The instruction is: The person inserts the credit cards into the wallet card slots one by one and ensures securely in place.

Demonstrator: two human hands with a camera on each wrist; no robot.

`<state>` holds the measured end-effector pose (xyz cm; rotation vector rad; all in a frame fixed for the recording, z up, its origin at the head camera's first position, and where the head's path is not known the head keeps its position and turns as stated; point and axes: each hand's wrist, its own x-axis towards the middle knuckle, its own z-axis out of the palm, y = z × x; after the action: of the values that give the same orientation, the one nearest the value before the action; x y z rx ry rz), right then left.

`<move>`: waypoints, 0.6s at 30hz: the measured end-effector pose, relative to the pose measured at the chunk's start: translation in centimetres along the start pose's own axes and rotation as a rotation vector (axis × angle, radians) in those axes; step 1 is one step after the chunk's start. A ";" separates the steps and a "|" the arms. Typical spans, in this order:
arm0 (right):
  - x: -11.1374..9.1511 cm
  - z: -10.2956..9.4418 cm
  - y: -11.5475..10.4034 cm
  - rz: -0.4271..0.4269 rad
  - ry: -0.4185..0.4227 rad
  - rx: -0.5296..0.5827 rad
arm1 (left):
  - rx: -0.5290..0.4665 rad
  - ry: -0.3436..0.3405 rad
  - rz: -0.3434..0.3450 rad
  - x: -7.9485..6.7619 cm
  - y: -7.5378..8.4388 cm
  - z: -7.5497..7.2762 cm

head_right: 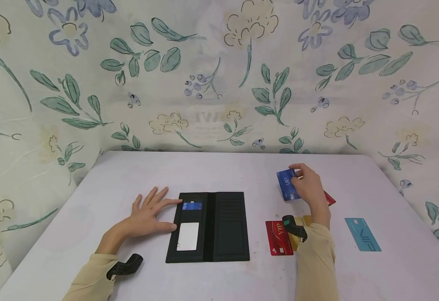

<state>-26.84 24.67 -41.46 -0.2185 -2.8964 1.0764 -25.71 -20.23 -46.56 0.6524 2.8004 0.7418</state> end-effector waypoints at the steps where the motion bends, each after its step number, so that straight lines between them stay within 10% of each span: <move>1: 0.0 0.1 -0.1 -0.002 0.004 0.004 | -0.001 -0.001 -0.001 0.0 0.0 0.0; 18: -0.1 1.0 -1.8 -0.053 0.085 0.080 | -0.006 -0.011 -0.005 0.0 0.1 -0.2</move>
<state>-27.03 22.61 -41.03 -0.1781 -2.7614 1.1427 -25.69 -20.22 -46.37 0.6467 2.7878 0.7441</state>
